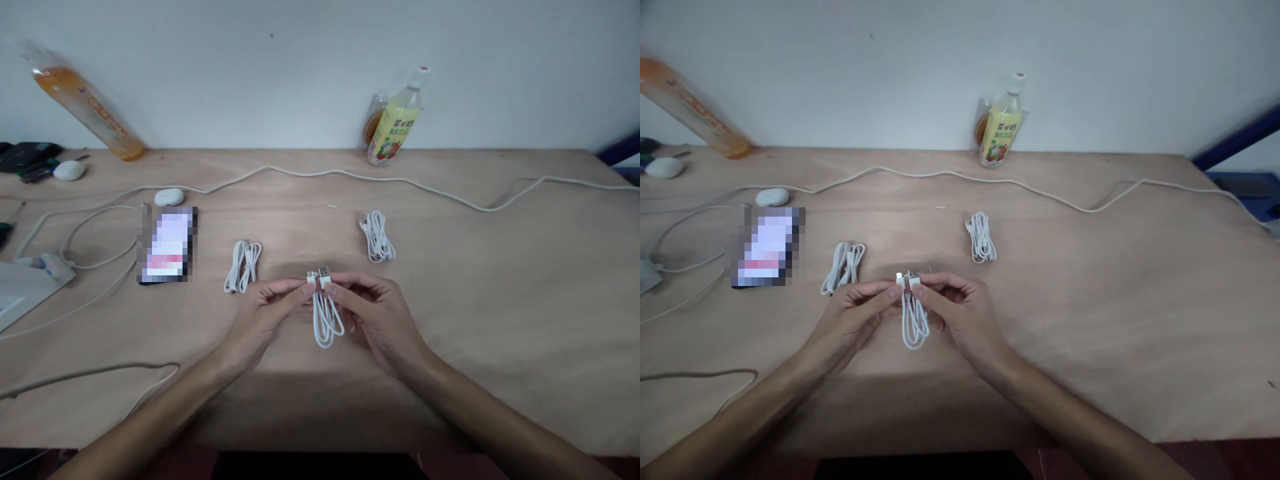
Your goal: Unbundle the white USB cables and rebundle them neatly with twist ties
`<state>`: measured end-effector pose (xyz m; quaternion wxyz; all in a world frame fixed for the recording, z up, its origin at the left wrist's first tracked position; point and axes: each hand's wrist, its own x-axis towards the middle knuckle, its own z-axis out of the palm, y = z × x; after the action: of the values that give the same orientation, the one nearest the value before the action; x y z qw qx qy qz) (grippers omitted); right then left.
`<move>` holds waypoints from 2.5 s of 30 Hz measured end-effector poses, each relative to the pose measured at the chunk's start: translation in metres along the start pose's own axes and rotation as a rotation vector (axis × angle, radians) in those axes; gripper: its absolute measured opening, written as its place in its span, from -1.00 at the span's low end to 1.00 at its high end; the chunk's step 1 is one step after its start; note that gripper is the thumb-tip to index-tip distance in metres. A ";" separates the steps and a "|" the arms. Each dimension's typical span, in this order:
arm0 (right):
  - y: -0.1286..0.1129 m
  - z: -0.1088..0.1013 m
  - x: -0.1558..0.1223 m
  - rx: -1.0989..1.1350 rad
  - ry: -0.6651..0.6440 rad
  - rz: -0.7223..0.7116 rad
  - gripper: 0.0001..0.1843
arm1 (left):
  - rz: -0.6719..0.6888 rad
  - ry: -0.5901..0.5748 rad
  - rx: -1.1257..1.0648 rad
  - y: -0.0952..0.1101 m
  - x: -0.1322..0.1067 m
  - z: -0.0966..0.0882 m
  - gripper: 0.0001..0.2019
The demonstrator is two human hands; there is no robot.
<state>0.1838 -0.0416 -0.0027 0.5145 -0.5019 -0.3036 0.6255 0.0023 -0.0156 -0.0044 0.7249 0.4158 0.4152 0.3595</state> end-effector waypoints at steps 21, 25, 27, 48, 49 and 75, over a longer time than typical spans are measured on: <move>0.001 -0.001 -0.001 -0.041 -0.002 -0.012 -0.77 | -0.015 -0.001 0.006 0.002 -0.001 0.001 -0.77; 0.003 -0.002 -0.001 -0.065 0.007 -0.024 -0.78 | -0.020 0.007 0.005 0.002 -0.001 0.002 -0.75; 0.003 -0.002 -0.001 -0.077 0.009 -0.035 -0.78 | -0.021 0.013 0.013 0.002 -0.001 0.002 -0.75; 0.002 -0.001 -0.001 -0.105 0.012 -0.078 -0.79 | -0.011 -0.007 -0.036 0.001 -0.001 0.003 -0.74; 0.003 -0.001 -0.001 -0.105 0.012 -0.079 -0.79 | -0.013 -0.010 -0.034 0.001 -0.001 0.003 -0.74; 0.002 0.000 0.000 -0.078 0.016 -0.096 -0.81 | -0.017 -0.025 -0.089 0.002 0.000 0.005 -0.70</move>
<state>0.1829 -0.0421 -0.0041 0.5264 -0.5115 -0.3473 0.5837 0.0064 -0.0165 -0.0008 0.7510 0.3839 0.3932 0.3661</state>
